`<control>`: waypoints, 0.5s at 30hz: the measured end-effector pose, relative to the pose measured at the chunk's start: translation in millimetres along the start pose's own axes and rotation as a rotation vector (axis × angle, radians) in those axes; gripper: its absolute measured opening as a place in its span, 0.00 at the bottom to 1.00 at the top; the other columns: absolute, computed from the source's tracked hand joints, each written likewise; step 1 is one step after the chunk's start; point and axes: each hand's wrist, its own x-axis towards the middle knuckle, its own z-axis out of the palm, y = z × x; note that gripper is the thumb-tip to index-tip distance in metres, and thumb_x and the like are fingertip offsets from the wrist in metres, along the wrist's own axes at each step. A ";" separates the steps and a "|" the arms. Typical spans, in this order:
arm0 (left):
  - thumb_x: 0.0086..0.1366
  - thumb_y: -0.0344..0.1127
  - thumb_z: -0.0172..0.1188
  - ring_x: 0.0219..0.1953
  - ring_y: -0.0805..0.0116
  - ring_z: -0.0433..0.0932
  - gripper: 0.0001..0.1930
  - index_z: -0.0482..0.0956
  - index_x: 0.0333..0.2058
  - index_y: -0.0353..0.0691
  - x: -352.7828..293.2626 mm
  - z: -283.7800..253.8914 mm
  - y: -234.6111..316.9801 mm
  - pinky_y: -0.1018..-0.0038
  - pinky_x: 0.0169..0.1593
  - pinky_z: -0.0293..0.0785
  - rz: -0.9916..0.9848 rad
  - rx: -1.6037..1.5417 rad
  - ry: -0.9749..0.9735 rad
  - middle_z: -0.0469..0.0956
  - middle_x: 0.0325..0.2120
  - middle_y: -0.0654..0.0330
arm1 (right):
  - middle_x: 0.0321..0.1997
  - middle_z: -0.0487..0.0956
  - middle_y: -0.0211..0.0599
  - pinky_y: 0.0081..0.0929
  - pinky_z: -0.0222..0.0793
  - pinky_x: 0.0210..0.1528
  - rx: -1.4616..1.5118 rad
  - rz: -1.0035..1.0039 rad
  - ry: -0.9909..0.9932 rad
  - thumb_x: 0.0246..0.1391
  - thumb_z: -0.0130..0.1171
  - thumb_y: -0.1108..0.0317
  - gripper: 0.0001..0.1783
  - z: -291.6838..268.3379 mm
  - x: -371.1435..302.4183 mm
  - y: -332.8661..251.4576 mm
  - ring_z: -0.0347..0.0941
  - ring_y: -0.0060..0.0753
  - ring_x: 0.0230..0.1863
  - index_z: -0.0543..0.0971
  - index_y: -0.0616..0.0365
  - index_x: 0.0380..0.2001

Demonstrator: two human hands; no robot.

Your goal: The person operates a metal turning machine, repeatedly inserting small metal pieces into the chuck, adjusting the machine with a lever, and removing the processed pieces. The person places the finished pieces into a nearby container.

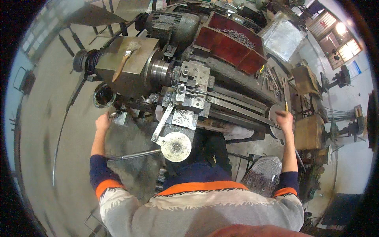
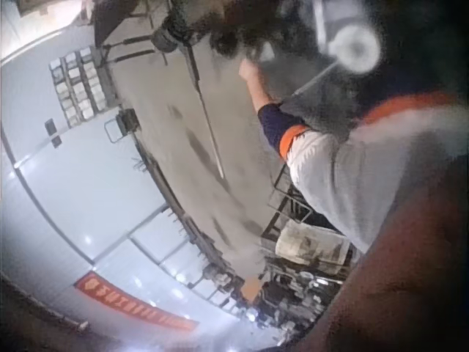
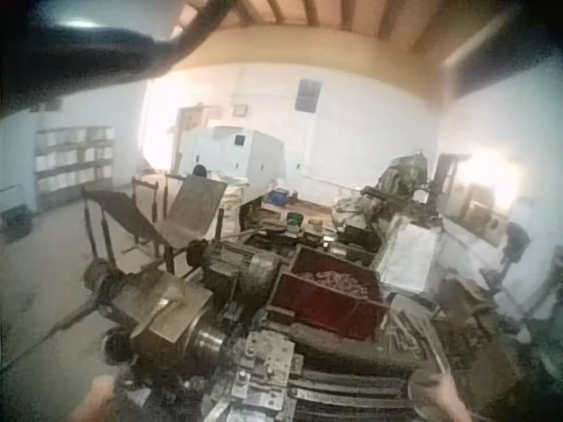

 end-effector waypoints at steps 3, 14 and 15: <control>0.53 0.43 0.57 0.38 0.55 0.76 0.19 0.73 0.44 0.45 -39.6 -13.6 -34.8 0.63 0.40 0.71 -0.092 -0.169 -0.006 0.77 0.35 0.52 | 0.31 0.78 0.48 0.33 0.69 0.39 -0.230 0.104 0.041 0.34 0.61 0.64 0.18 -12.2 -18.6 98.2 0.75 0.45 0.36 0.79 0.58 0.33; 0.58 0.36 0.54 0.13 0.71 0.71 0.16 0.72 0.39 0.26 -172.5 -44.6 -14.8 0.78 0.19 0.67 -0.597 -1.118 0.204 0.74 0.16 0.57 | 0.38 0.76 0.53 0.38 0.68 0.43 -0.656 0.627 -0.244 0.37 0.55 0.64 0.19 -5.3 -79.8 272.6 0.73 0.48 0.42 0.76 0.65 0.33; 0.58 0.35 0.53 0.14 0.71 0.71 0.16 0.72 0.39 0.26 -177.7 -54.8 -9.2 0.78 0.19 0.66 -0.623 -1.119 0.219 0.74 0.16 0.56 | 0.38 0.76 0.52 0.39 0.68 0.43 -0.601 0.641 -0.203 0.38 0.54 0.62 0.19 -5.2 -89.2 233.2 0.73 0.48 0.42 0.76 0.63 0.33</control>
